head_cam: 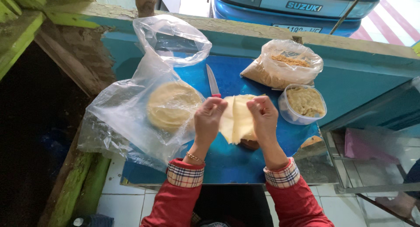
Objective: The person peels thin layers off a round cake by hand, tearing the skin away in sheets. They cut the cake with a knife and stack the peeled sheets on the table next to a plastic bag and a container of filling.
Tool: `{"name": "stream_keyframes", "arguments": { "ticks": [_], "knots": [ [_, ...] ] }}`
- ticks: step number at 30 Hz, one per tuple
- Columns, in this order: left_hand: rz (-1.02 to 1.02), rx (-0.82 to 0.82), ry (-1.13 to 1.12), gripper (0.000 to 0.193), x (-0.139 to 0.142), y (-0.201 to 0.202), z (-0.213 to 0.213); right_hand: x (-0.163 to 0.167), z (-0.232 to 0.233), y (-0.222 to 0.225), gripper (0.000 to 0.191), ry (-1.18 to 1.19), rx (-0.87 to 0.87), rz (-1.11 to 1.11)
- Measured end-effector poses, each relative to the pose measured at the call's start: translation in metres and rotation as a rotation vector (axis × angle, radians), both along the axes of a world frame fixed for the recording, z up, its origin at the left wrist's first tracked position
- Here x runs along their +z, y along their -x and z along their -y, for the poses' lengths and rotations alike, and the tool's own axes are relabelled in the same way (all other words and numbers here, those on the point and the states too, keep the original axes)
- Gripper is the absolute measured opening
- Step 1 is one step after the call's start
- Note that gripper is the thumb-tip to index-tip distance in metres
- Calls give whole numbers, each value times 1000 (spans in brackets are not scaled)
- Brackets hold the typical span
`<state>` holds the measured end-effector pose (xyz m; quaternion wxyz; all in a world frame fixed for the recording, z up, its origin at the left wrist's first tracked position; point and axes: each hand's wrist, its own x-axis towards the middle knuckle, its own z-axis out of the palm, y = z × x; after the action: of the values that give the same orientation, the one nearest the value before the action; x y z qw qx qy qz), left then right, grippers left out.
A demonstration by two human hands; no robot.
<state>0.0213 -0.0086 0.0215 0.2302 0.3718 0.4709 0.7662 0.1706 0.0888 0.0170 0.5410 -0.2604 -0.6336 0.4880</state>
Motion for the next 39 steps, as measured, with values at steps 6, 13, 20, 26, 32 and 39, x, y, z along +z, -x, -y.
{"name": "stream_keyframes", "arguments": {
  "ticks": [6, 13, 20, 26, 32, 39],
  "knots": [
    [348, -10, -155, 11, 3, 10, 3, 4, -7, -7, 15, 39, -17, -224],
    [322, 142, -200, 10, 3, 21, 5, 15, -15, -17, 21, 166, 69, -353],
    [264, 346, -89, 14, 3, 34, 4, 19, -31, -31, 15, 382, 220, -471],
    [-508, 826, 200, 36, 26, 31, 17, 17, -39, -39, 13, 484, 272, -440],
    [-724, 726, 535, 41, 39, 27, 26, 21, -24, -36, 13, 621, 527, -341],
    [-624, 71, -129, 55, 31, -12, 19, 30, -14, -34, 10, 654, 606, -219]
  ]
}}
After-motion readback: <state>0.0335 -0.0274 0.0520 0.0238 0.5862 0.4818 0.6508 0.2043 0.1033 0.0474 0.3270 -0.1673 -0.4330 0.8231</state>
